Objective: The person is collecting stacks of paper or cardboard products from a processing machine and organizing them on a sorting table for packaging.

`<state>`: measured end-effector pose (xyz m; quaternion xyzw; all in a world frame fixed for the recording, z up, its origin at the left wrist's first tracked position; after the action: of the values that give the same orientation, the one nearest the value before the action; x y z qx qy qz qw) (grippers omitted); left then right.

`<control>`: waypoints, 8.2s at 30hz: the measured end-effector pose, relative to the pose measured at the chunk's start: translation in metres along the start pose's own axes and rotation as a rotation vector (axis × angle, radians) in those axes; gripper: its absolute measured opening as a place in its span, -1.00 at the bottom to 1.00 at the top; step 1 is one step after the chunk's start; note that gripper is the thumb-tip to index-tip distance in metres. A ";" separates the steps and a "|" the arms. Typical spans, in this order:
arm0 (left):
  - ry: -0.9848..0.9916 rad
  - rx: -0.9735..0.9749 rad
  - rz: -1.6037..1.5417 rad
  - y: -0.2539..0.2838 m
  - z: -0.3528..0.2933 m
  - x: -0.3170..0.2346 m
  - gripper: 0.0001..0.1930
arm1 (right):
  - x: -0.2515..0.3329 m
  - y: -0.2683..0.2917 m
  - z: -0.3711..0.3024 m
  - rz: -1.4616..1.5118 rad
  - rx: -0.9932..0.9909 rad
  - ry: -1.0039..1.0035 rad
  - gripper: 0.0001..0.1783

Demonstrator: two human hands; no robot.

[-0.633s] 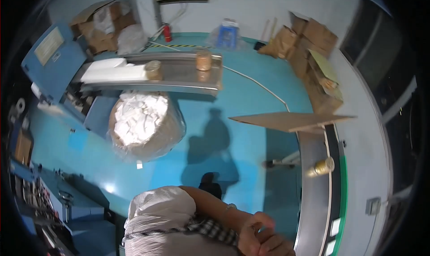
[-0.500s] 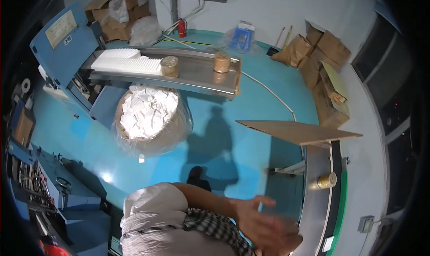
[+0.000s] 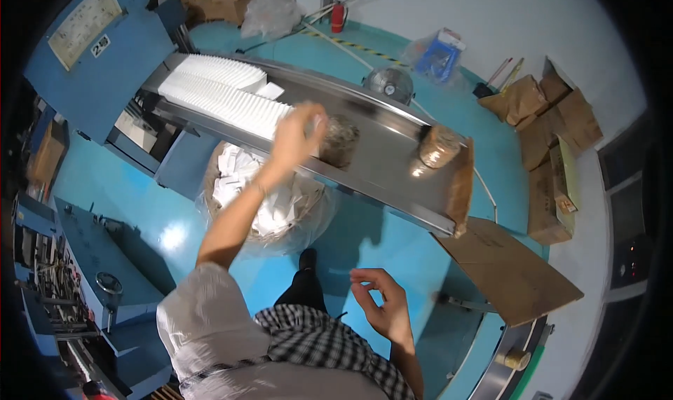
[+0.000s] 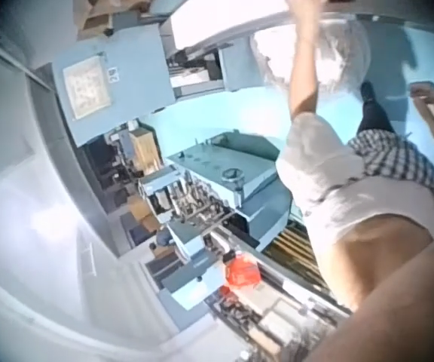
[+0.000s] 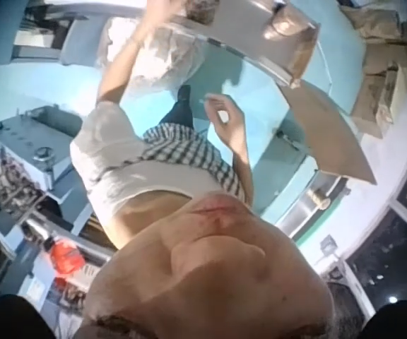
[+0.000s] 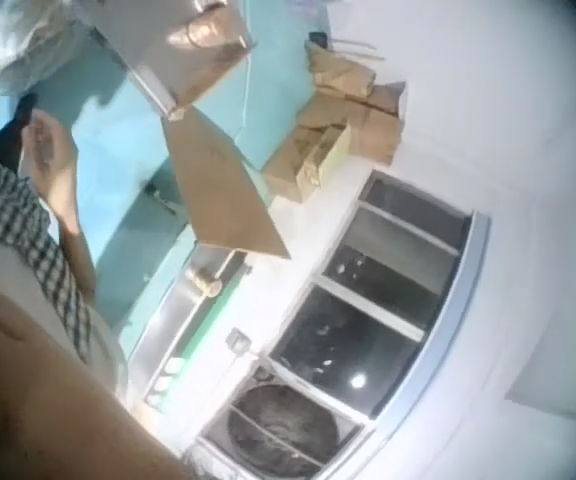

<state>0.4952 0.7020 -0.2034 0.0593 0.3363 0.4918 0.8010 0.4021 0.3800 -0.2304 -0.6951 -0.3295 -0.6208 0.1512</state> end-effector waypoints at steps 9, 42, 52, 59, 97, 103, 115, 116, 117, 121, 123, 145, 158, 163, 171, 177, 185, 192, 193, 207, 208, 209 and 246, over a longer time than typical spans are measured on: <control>0.500 0.940 0.790 -0.011 0.051 0.293 -0.60 | 0.005 0.029 0.122 -0.101 -0.289 -0.115 -0.79; 0.481 0.358 0.968 0.048 0.038 0.260 -0.85 | 0.054 -0.097 0.514 -0.641 0.023 0.245 -0.18; 0.190 0.210 0.510 0.030 0.001 0.101 -0.63 | 0.063 -0.030 0.423 -0.172 0.243 0.102 -0.61; 0.188 0.329 0.273 -0.046 -0.035 0.047 -0.52 | 0.034 -0.009 0.329 -0.710 0.246 0.482 -0.18; 0.841 -0.447 0.885 0.183 -0.062 0.322 -0.20 | -0.002 -0.068 0.294 -0.425 0.147 0.347 -0.26; 0.827 -0.479 0.885 0.184 -0.063 0.318 -0.25 | -0.004 -0.070 0.295 -0.440 0.110 0.419 -0.29; 0.702 -0.377 0.922 0.180 -0.052 0.305 -0.45 | -0.001 -0.065 0.293 -0.480 0.001 0.257 -0.18; 0.716 -0.283 0.800 0.177 -0.047 0.307 -0.48 | 0.002 -0.065 0.294 -0.505 -0.074 0.287 -0.14; 0.648 -0.245 0.831 0.177 -0.042 0.303 -0.48 | 0.003 -0.069 0.297 -0.505 -0.079 0.288 -0.14; 0.749 -0.036 0.756 0.179 -0.030 0.311 -0.38 | 0.016 -0.090 0.315 -0.636 -0.104 0.318 0.01; 0.780 0.019 0.747 0.182 -0.025 0.317 -0.38 | 0.024 -0.097 0.330 -0.628 -0.071 0.194 -0.05; 0.467 0.956 0.289 0.070 0.014 0.163 0.03 | 0.009 0.110 0.260 -0.701 -0.106 -0.295 0.02; 0.114 0.709 0.165 0.031 -0.003 0.133 0.00 | 0.029 0.045 0.235 -0.933 -0.339 -0.310 -0.02; 0.068 0.723 0.321 0.026 0.019 0.121 0.01 | 0.035 0.050 0.219 -0.835 -0.491 -0.329 -0.10; -0.181 0.467 0.383 0.026 0.069 -0.031 0.06 | 0.080 0.097 0.071 -0.788 -0.936 -0.114 -0.15; -0.445 0.428 0.157 -0.036 0.050 -0.206 -0.04 | 0.064 0.151 -0.117 -0.747 -1.285 -0.172 -0.21; -0.672 0.717 -0.331 -0.167 -0.055 -0.450 -0.15 | -0.008 0.183 -0.383 -0.772 -1.710 -0.607 -0.18; -0.974 0.771 -0.696 -0.271 -0.199 -0.631 -0.12 | -0.086 0.178 -0.559 -0.643 -1.929 -1.030 -0.11; -0.968 0.822 -0.676 -0.279 -0.219 -0.649 -0.13 | -0.097 0.177 -0.572 -0.627 -1.933 -1.047 -0.11; -0.905 1.648 -0.680 -0.461 -0.403 -0.756 0.06 | -0.275 0.228 -0.708 -0.094 -1.509 -1.449 0.25; -0.839 1.653 -0.760 -0.472 -0.400 -0.763 0.12 | -0.278 0.239 -0.715 -0.099 -1.493 -1.455 0.25; -0.809 1.608 -0.750 -0.478 -0.398 -0.763 0.20 | -0.282 0.246 -0.725 -0.035 -1.534 -1.454 0.30; -1.278 1.480 -1.326 -0.403 -0.570 -1.001 -0.05 | -0.390 0.319 -0.807 0.920 -1.970 -0.604 -0.29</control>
<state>0.1658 -0.4657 -0.3308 0.5581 0.0428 -0.4537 0.6934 -0.0126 -0.4608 -0.3939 -0.6885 0.5681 -0.3022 -0.3345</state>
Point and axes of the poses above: each hand's wrist, its own z-axis towards the middle knuckle, its own y-axis out of the back of the hand, x = y × z, the point moved 5 cm from there along z, towards the middle knuckle, and after that the axes turned 11 degrees about -y, right-handed, at the moved point
